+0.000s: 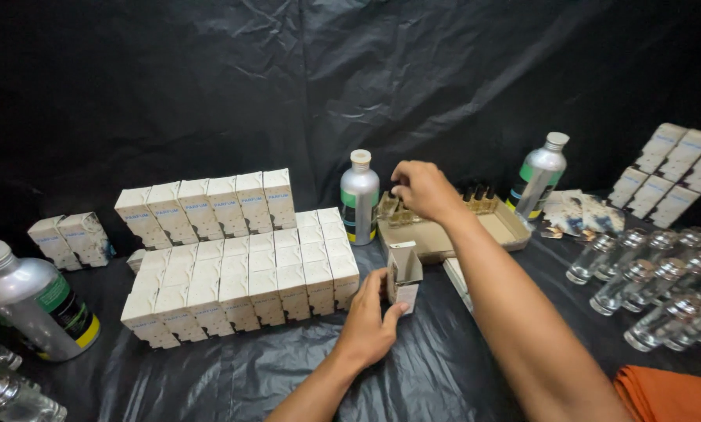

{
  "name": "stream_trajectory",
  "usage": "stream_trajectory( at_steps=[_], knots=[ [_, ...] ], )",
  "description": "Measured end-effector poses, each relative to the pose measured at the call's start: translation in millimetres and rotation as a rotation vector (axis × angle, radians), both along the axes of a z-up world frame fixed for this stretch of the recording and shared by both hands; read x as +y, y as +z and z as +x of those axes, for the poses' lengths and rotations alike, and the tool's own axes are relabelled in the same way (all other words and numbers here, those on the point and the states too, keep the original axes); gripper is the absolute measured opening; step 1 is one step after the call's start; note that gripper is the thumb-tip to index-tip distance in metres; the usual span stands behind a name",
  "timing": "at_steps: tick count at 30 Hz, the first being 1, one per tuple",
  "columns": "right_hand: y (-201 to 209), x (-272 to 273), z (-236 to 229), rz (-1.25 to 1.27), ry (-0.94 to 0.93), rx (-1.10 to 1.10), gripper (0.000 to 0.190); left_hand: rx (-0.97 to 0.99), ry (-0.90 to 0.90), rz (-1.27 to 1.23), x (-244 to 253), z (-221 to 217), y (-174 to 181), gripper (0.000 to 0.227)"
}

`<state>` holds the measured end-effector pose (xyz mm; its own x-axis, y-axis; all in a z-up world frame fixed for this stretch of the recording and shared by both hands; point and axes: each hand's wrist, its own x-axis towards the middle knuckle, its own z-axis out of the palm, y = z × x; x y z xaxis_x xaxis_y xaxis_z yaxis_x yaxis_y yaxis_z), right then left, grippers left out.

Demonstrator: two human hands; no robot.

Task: Folding cardboard boxes and inserting small perfume bottles into them for packaging.

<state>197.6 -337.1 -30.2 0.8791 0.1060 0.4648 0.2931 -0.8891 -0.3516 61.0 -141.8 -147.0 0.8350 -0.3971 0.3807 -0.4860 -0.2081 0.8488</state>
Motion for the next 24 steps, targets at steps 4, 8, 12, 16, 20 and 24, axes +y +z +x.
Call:
stream_trajectory(
  at_steps=[4,8,12,16,20,24],
  knots=[
    [25.9,-7.7,-31.0,0.073,0.085,-0.105,0.011,0.015,-0.009,-0.008,2.9,-6.6,7.6,0.041],
    [61.0,7.9,-99.7,0.294,0.081,-0.077,0.011,-0.012,-0.016,-0.015,7.4,-11.4,10.5,0.041],
    [83.3,20.4,-158.5,0.448,0.202,-0.107,0.014,0.069,0.001,0.056,15.6,-18.3,17.2,0.035],
    [90.6,35.0,-194.5,0.58,0.276,0.001,0.014,0.055,-0.038,0.015,28.9,-26.2,20.3,0.034],
    [76.3,51.1,-208.3,0.353,0.289,0.053,0.014,0.02,0.001,0.006,47.5,-32.8,19.6,0.033],
    [59.0,70.5,-212.7,0.215,0.328,0.071,0.012,0.032,0.012,0.014,72.7,-42.1,19.8,0.036]
  ],
)
